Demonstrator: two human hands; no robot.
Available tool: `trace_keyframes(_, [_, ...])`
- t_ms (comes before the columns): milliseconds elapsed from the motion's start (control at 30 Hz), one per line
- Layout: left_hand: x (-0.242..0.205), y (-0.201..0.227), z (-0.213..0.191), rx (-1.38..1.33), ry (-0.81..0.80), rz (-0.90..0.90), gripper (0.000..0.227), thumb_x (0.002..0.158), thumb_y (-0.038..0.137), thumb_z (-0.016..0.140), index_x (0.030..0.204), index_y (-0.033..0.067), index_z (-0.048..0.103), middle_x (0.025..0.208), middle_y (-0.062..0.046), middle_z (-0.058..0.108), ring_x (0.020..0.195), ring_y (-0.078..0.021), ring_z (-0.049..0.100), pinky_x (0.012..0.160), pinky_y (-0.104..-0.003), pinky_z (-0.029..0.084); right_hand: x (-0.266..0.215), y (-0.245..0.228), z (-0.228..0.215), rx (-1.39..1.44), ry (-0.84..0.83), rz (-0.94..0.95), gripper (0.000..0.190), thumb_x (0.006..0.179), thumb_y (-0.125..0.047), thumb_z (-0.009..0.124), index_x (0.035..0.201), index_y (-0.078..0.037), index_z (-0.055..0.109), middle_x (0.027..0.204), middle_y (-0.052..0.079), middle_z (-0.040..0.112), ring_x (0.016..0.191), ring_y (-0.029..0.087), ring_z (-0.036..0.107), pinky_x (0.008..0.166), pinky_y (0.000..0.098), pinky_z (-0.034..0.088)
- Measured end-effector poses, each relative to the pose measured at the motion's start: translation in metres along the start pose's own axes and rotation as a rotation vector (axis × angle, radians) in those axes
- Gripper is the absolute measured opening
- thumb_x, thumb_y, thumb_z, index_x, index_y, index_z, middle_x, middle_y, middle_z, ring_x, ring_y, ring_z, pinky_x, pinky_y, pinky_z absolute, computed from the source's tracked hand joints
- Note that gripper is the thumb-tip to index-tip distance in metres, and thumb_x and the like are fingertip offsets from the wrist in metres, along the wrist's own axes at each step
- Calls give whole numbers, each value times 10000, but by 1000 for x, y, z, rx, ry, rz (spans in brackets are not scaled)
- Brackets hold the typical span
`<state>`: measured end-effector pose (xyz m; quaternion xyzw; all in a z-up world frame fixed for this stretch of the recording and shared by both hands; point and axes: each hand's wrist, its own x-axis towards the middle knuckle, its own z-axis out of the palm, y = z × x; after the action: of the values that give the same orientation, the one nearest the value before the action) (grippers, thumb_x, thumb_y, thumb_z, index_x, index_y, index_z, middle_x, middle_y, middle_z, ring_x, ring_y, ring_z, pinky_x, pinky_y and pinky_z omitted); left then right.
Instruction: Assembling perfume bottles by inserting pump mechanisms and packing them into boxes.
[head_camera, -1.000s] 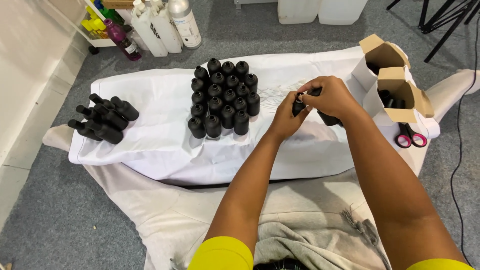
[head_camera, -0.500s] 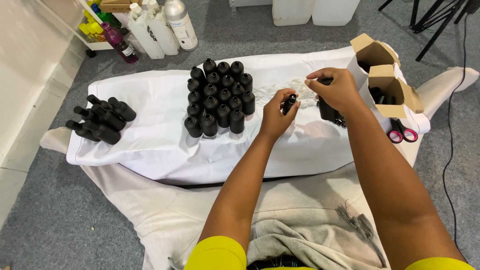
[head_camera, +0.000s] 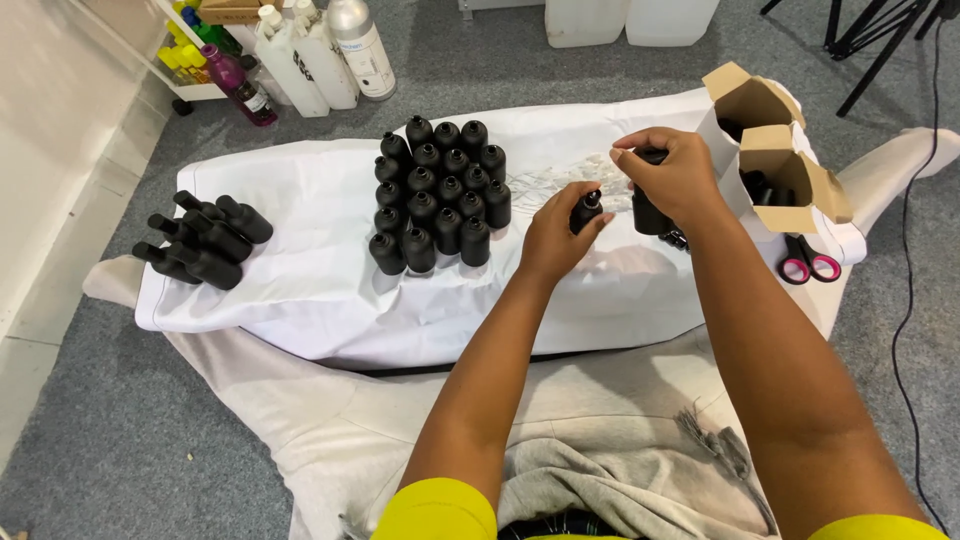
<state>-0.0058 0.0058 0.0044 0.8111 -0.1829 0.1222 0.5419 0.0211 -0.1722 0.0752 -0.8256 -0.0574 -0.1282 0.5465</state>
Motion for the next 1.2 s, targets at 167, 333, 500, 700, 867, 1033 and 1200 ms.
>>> trace_keyframes(167, [-3,1,-3,29,-22,-21,491,918,218,776,1366,177,578,1191,-173,699,1174,-385,682,992,-519,570,7,6,7,51,75,-62,115,952,-80,737,1057,-50,772,764,76,688,648,134,710,621,234,558])
trace_keyframes(333, [-3,5,-7,26,-38,-74,490,935,224,761,1379,208,554,1221,-170,685,1209,-385,667,999,-518,567,10,-5,20,224,197,-129,108,1006,-69,722,1085,2,741,792,91,668,685,147,720,652,256,593])
trace_keyframes(500, [-2,1,-8,-29,-78,-198,486,921,251,780,1360,267,571,1257,-128,693,1250,-340,654,1031,-482,553,18,-7,41,358,337,-202,113,1028,-48,712,1071,56,709,809,122,652,695,188,735,647,287,617])
trace_keyframes(700, [-1,-1,-9,-40,-54,-203,452,911,243,785,1315,185,589,1174,-144,707,1197,-338,680,980,-449,576,19,-7,58,332,395,-331,79,1025,-3,693,1036,75,703,785,135,654,682,211,731,658,322,621])
trace_keyframes(867, [-2,-1,-10,-56,-44,-193,419,912,264,784,1284,181,611,1141,-129,711,1175,-328,687,960,-443,580,15,-13,65,300,371,-405,59,1035,35,680,1037,91,698,795,146,657,705,222,732,682,337,616])
trace_keyframes(1033, [-2,4,-9,-18,-23,-193,336,885,252,801,1161,132,651,1049,-107,705,1115,-305,705,920,-417,593,12,-11,71,241,339,-460,26,1013,40,703,1019,58,721,732,110,659,676,198,722,658,303,582])
trace_keyframes(1200, [-3,6,-10,-52,-7,-192,323,878,235,808,1142,109,672,1036,-122,708,1113,-317,706,910,-415,598,9,-11,74,151,315,-529,38,1007,22,749,974,29,732,751,101,676,683,193,724,649,289,570])
